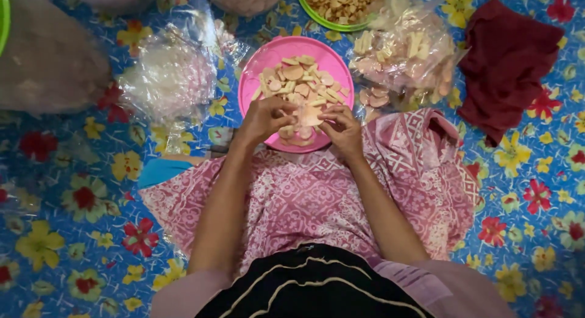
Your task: Packaging sliced food items into small plastic bags
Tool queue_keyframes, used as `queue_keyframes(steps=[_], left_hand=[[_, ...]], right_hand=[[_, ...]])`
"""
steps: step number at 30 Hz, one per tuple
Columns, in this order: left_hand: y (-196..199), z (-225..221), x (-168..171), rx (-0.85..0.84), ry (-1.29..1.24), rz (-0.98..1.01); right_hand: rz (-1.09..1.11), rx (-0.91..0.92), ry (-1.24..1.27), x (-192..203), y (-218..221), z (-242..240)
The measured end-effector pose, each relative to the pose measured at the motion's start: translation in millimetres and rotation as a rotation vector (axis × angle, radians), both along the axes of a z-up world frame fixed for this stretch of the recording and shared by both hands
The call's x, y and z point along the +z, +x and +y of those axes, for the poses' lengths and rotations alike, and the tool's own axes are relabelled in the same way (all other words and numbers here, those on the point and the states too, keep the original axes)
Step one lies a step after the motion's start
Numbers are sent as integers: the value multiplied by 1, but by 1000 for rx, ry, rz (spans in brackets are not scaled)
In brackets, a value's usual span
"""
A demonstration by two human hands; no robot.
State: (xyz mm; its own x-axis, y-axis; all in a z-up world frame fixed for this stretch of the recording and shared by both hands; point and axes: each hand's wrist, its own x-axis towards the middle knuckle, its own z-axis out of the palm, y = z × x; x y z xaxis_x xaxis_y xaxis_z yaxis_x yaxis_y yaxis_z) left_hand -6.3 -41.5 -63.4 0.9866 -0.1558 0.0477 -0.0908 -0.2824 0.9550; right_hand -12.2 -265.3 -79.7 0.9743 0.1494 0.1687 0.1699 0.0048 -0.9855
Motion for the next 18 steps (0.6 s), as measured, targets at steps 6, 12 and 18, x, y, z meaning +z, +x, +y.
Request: queue_keyframes(steps=[6, 12, 18], left_hand=[[-2, -10, 17, -36, -65, 107], [-4, -18, 8, -33, -56, 121], [-2, -22, 5, 14, -140, 223]], right_hand=[[8, 48, 25, 8, -1, 3], [30, 36, 36, 15, -2, 7], [179, -15, 164, -2, 0, 13]])
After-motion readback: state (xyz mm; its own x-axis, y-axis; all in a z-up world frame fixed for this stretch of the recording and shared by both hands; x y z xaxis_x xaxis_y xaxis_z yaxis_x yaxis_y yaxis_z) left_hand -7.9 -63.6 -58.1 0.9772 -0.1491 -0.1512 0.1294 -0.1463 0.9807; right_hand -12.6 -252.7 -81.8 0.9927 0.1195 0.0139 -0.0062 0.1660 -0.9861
